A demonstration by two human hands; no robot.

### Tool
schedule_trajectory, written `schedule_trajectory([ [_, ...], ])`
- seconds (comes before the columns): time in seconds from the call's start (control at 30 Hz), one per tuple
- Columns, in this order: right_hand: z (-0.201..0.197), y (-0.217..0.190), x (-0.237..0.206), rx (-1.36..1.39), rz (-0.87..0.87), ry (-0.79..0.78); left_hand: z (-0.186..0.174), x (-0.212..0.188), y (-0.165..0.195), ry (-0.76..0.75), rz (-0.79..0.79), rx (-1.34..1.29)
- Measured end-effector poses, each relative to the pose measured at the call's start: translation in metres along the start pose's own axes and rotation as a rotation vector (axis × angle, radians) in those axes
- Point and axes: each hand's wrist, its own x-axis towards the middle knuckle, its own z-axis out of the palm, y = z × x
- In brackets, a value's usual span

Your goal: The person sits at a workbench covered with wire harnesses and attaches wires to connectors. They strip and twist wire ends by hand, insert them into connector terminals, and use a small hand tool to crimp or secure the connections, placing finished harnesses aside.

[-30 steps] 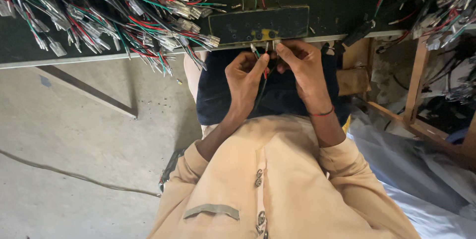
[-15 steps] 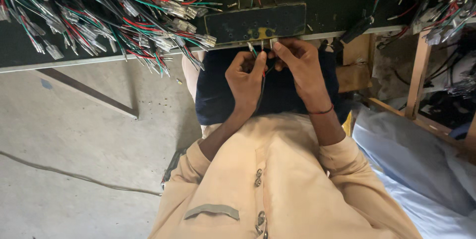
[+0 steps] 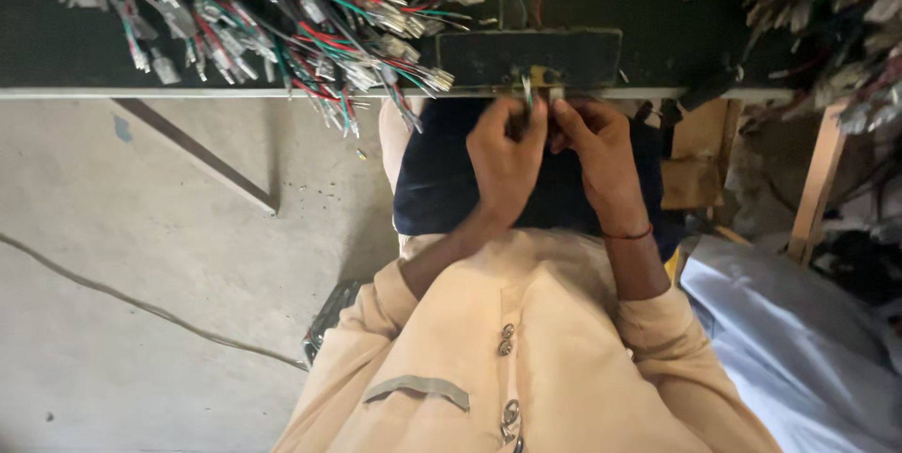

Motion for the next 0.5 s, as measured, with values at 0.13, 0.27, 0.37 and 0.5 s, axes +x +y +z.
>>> schedule_trajectory([
  [0.13, 0.002, 0.0, 0.001, 0.112, 0.036, -0.042, -0.006, -0.018, -0.008, -0.043, -0.12, -0.212],
  [0.27, 0.004, 0.0, 0.004, 0.197, 0.051, -0.054, -0.01, -0.017, -0.02, -0.117, -0.298, -0.437],
  [0.37, 0.001, -0.003, 0.006, 0.322, 0.127, -0.053, -0.012, -0.013, -0.025, -0.167, -0.273, -0.451],
  [0.5, 0.0, -0.008, 0.009, 0.336, 0.209, -0.06, -0.012, -0.011, -0.027, -0.193, -0.223, -0.44],
])
